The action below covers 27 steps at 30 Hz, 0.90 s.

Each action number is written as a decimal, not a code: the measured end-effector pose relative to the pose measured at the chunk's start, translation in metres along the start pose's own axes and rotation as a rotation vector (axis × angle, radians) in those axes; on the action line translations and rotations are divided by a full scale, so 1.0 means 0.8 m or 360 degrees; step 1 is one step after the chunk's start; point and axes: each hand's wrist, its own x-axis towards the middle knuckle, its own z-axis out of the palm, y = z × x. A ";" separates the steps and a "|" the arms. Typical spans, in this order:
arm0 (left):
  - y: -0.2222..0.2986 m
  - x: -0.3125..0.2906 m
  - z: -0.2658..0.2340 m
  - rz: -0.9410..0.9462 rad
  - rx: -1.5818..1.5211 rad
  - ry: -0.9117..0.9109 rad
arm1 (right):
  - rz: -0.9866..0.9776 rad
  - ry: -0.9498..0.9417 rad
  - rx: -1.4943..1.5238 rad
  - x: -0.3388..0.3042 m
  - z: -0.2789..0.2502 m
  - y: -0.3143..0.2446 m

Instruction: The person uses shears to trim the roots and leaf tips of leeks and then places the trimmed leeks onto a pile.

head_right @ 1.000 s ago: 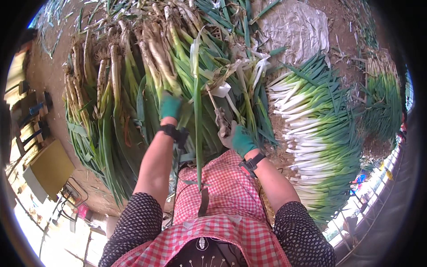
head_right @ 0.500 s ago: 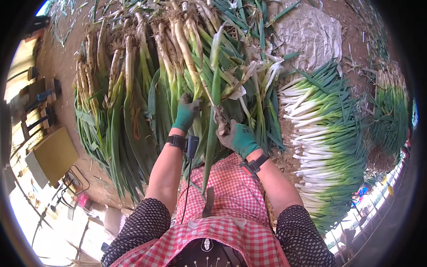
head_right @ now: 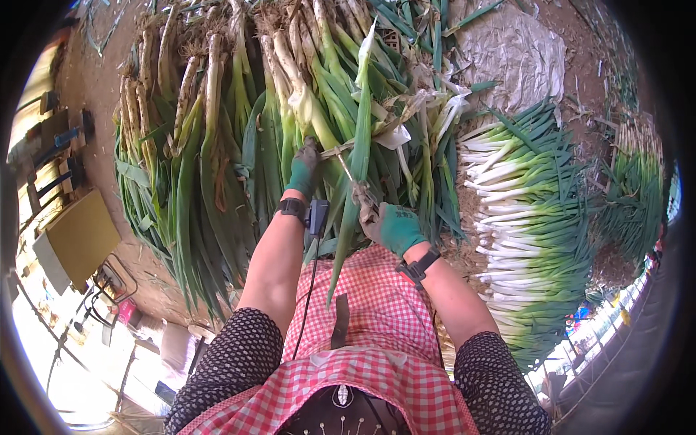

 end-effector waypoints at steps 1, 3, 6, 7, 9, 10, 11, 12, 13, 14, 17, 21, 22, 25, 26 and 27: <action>-0.008 0.001 0.003 -0.0024 0.0029 -0.0031 | 0.0045 -0.0023 -0.0023 0.007 -0.001 -0.003; -0.007 -0.012 0.032 -0.0089 0.0087 -0.0148 | 0.0196 -0.0060 -0.0045 0.029 -0.011 -0.002; -0.018 -0.024 0.033 0.0032 0.0197 -0.0333 | 0.0273 -0.0064 -0.0009 0.094 -0.032 -0.035; -0.025 -0.026 0.034 0.0138 0.0225 -0.0412 | 0.0262 -0.0022 -0.0004 0.120 -0.042 -0.046; -0.045 -0.051 0.068 0.0072 -0.0215 -0.0496 | 0.0208 0.0032 -0.0018 0.154 -0.051 -0.038; -0.065 -0.056 0.079 0.0071 -0.0305 -0.0562 | 0.0143 0.0044 -0.0029 0.164 -0.052 -0.026; -0.081 -0.061 0.081 0.0061 -0.0378 -0.0590 | 0.0086 0.0038 -0.0035 0.165 -0.049 -0.019; -0.089 -0.072 0.079 0.0010 -0.0449 -0.0601 | 0.0080 0.0005 -0.0049 0.151 -0.038 -0.013; -0.097 -0.082 0.066 -0.0032 -0.0376 -0.0560 | 0.0074 -0.0025 -0.0060 0.131 -0.026 -0.007; -0.089 -0.103 0.072 -0.0092 -0.0304 -0.0576 | 0.0130 -0.0038 -0.0089 0.100 -0.020 0.016; -0.056 -0.101 0.034 -0.0255 -0.0825 -0.0693 | 0.0086 -0.0078 -0.0128 0.012 -0.007 0.025; 0.018 -0.113 0.020 -0.0226 -0.0375 -0.0515 | 0.0041 0.0033 -0.0169 -0.024 -0.009 0.024; 0.026 -0.116 0.016 -0.0235 -0.0367 -0.0501 | 0.0049 0.0034 -0.0171 -0.019 -0.009 0.016; 0.057 -0.129 0.016 -0.0291 -0.0446 -0.0481 | 0.0040 0.0089 -0.0148 0.013 -0.028 -0.006; 0.060 -0.132 0.011 -0.0278 -0.0468 -0.0442 | 0.0030 0.0099 -0.0122 0.028 -0.035 -0.019; 0.056 -0.132 0.010 -0.0270 -0.0493 -0.0410 | 0.0029 0.0109 -0.0099 0.043 -0.042 -0.029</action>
